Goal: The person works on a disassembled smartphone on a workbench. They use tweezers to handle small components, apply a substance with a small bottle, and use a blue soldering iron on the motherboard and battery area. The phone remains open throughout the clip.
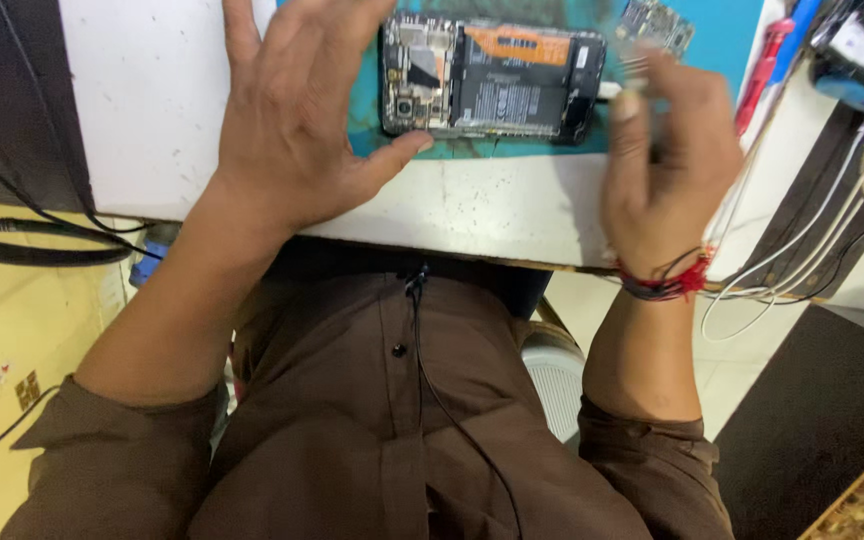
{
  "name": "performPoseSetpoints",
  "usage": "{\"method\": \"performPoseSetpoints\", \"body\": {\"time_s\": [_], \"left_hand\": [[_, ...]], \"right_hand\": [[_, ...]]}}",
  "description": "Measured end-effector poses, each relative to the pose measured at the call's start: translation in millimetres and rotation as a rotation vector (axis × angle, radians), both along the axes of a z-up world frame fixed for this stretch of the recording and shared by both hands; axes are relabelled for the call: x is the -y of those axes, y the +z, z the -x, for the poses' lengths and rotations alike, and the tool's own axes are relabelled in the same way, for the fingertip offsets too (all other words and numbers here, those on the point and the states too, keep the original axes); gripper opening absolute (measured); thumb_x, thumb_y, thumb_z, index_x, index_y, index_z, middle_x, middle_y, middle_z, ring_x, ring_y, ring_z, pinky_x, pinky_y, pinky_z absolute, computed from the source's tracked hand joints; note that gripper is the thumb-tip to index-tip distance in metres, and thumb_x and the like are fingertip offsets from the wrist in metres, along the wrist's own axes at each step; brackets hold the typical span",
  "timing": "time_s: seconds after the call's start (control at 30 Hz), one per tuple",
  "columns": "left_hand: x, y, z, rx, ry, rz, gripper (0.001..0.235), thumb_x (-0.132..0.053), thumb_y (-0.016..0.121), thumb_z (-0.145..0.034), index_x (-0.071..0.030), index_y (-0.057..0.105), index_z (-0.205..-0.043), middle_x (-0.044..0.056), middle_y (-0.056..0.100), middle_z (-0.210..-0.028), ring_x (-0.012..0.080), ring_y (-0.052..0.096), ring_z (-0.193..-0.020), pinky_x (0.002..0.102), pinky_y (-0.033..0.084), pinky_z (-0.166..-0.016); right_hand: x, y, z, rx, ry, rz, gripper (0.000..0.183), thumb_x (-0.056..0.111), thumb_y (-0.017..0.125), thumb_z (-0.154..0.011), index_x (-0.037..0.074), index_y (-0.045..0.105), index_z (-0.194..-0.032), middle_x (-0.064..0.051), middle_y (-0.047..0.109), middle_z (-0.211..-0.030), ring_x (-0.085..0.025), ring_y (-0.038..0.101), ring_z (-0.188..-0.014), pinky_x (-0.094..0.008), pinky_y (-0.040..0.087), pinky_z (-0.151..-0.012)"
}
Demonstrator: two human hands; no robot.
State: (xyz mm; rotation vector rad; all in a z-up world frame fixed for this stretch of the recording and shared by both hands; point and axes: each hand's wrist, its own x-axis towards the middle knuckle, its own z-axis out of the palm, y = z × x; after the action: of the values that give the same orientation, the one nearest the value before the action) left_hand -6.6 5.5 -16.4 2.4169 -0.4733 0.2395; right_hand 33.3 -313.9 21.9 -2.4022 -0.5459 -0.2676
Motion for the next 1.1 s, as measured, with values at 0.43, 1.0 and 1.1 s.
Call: {"method": "performPoseSetpoints", "body": {"time_s": [0.43,1.0,1.1], "left_hand": [[-2.0,0.8,0.7,0.044,0.007,0.067,0.095,-0.035,0.089,-0.084,-0.007,0.031,-0.154,0.007,0.059,-0.142,0.0282,0.05,-0.138,0.052,0.015,-0.12],[-6.0,-13.3,5.1,0.104,0.051,-0.013,0.11,-0.044,0.089,-0.082,-0.002,0.02,-0.157,0.014,0.052,-0.144,0.0322,0.048,-0.136,0.055,0.019,-0.118],[-4.2,-13.1,2.8,0.102,0.049,-0.012,0.11,-0.046,0.089,-0.083,-0.002,0.021,-0.157,0.016,0.051,-0.145,0.0334,0.048,-0.137,0.055,0.021,-0.118]], "right_hand": [[-67.7,33.8,-15.3,0.019,0.286,0.139,0.024,-0.011,0.073,-0.096,0.003,0.074,-0.116,-0.012,0.069,-0.115,-0.03,0.066,-0.105,-0.039,0.052,-0.09],[-88.5,31.2,-11.9,-0.014,0.272,0.099,0.02,-0.005,0.075,-0.1,0.004,0.074,-0.117,-0.011,0.066,-0.105,-0.028,0.067,-0.095,-0.037,0.052,-0.078],[-82.7,34.9,-16.9,-0.018,0.324,0.107,0.022,-0.006,0.073,-0.098,0.005,0.074,-0.117,-0.01,0.067,-0.105,-0.028,0.068,-0.097,-0.036,0.053,-0.08]]}}
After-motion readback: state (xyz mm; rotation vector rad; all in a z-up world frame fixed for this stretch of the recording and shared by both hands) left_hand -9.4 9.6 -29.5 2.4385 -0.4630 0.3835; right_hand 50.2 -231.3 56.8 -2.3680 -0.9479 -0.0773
